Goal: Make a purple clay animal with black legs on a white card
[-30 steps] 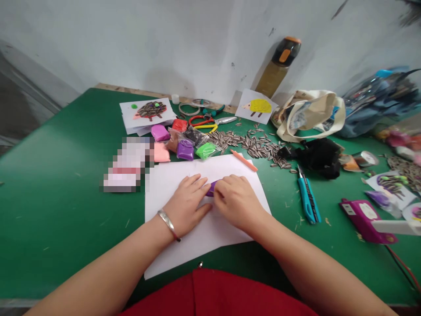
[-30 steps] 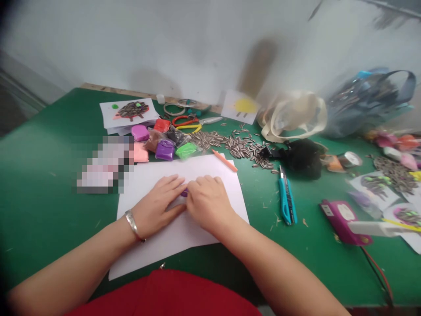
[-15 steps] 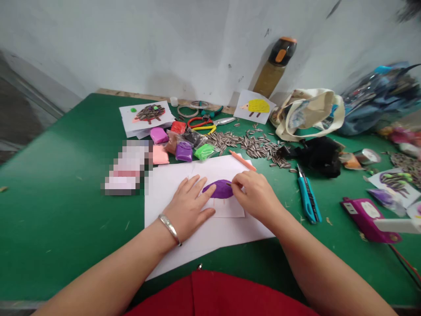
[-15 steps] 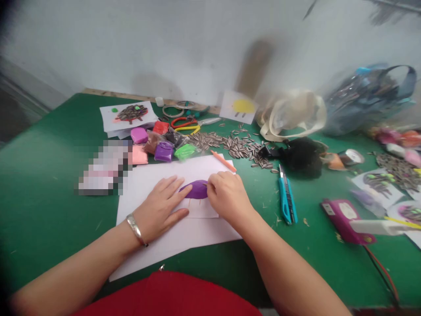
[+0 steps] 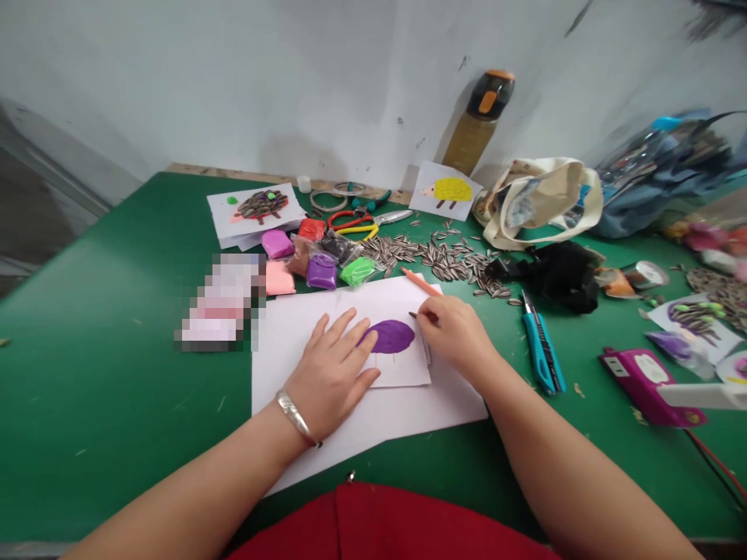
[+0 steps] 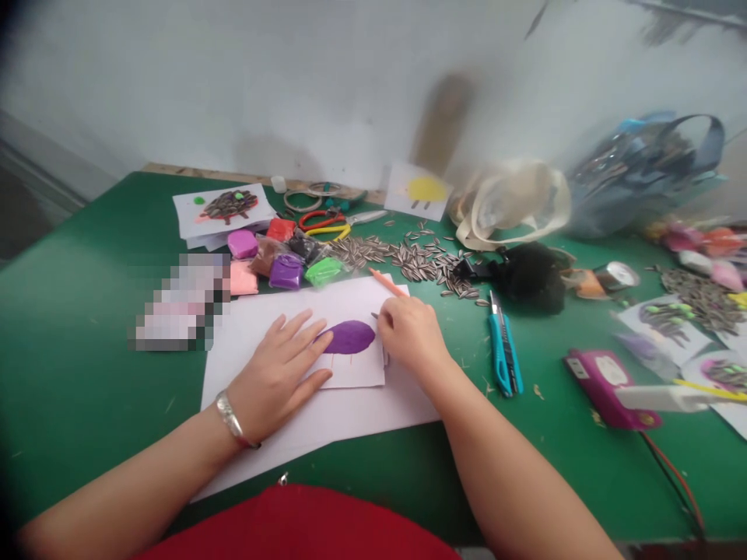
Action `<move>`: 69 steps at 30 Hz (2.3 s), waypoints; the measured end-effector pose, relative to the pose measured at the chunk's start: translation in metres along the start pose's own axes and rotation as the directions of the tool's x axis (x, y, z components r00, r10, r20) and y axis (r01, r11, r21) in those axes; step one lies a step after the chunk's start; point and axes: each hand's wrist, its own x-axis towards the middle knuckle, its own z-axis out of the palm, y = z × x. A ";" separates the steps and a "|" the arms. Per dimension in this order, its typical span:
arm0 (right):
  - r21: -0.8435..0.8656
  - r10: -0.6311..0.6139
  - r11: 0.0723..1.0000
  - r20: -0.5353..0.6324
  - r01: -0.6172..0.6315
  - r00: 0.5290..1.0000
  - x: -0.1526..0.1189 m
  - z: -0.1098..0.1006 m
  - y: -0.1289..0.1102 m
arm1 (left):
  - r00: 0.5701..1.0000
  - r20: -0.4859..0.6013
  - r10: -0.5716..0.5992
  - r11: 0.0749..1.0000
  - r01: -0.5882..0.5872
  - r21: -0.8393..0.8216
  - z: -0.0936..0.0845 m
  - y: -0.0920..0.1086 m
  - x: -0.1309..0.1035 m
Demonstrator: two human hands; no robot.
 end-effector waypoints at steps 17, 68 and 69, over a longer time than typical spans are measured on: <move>-0.153 -0.076 0.986 -0.059 0.066 0.995 -0.001 0.006 -0.003 | 0.963 0.269 -0.014 1.000 0.008 0.024 0.020 0.024 0.025; -0.116 -0.103 0.989 -0.072 0.095 0.992 -0.003 0.008 -0.004 | 0.964 0.255 -0.076 0.996 0.059 0.073 0.010 0.022 0.001; -0.110 -0.105 0.989 -0.073 0.096 0.992 -0.003 0.009 -0.005 | 0.961 0.266 -0.076 0.996 0.059 0.071 0.010 0.020 0.000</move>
